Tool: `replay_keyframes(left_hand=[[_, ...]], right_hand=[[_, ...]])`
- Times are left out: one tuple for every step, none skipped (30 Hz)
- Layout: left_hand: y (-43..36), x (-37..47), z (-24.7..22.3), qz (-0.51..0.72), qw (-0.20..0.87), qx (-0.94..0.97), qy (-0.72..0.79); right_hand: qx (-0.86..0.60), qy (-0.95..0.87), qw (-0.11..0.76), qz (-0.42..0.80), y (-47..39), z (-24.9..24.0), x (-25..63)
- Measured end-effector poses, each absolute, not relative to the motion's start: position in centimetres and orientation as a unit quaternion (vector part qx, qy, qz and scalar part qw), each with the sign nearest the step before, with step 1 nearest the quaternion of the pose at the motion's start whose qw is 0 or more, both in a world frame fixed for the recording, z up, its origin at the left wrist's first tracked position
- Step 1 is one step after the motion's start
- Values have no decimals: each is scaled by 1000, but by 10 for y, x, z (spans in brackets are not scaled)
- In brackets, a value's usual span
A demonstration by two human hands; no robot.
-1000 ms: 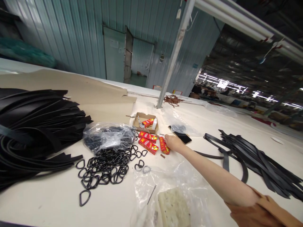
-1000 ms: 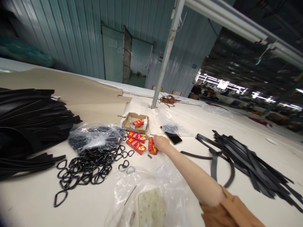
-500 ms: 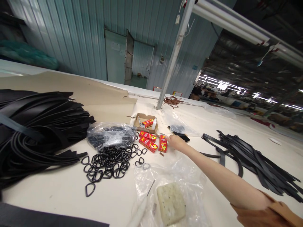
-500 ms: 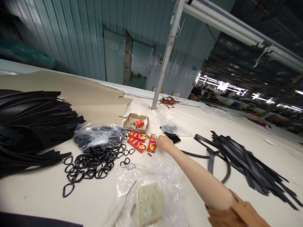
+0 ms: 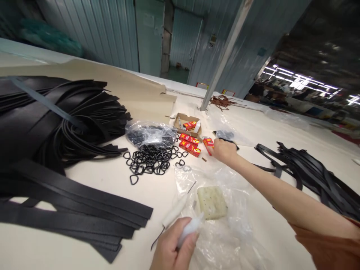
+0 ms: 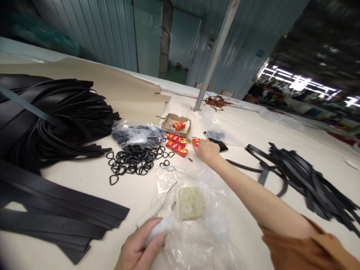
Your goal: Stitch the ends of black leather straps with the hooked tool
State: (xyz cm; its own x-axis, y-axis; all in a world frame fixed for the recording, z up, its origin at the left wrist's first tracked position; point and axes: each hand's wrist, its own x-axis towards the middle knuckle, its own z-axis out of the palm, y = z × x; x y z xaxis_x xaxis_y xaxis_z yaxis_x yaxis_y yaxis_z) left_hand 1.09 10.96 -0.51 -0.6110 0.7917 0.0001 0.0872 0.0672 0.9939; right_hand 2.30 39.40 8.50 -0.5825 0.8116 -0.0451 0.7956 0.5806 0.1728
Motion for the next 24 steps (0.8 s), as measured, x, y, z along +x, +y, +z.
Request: replay_keyframes(left_hand=[[110,10,-3,595,304,346,658],[109,8,0,590,317,364,648],[109,6,3,586,329,377,637],[108,5,6,589,338,380,628],[108,3,8,597,347,374,619],[107,2,10,610,358,359,610],[107,1,11,624,372,340,598],[106,1,12,637,390,320,583],[105,1,13,649,409,302,565],[103,1,13,660,430,285,546],[102,2,14,669,447,271,528],[100,3,14,677,459,258,513],[98,5,14,685,468,248,500],[96,8,15,693,473,240,488],[94,12,16,699,477,234,478],[92,16,17,704,480,229,471],[90,21,18,705,485,225,466],[88,26,19,703,490,225,463],[86,32,20,697,498,227,464],[84,38,22,687,506,231,468],[82,43,22,677,514,237,471],[81,49,23,666,523,244,472],[81,54,23,656,535,252,469],[82,60,23,647,548,259,463]], right_hand=[[428,899,56,70,381,88,25],[396,914,56,67,366,91,27],[360,929,58,59,351,93,30],[324,943,60,50,334,96,34],[294,953,60,43,318,98,38],[272,960,57,39,303,100,43],[260,963,52,40,290,102,50],[254,965,42,45,277,104,58],[247,967,26,50,266,105,67],[236,971,6,50,256,105,76],[218,975,-17,42,247,105,86],[198,979,-40,21,239,103,96],[182,981,-61,-13,231,101,105],[176,980,-76,-59,223,98,113],[184,973,-86,-112,216,94,119],[201,960,-95,-171,209,89,125],[220,942,-101,-234,201,85,129],[236,918,-106,-301,194,80,133],[251,888,-113,-367,188,75,137],[263,854,-122,-432,182,70,140],[275,816,-131,-491,176,65,145],[291,777,-140,-540,171,61,149],[310,741,-148,-577,167,58,155],[329,709,-155,-604,164,55,160]])
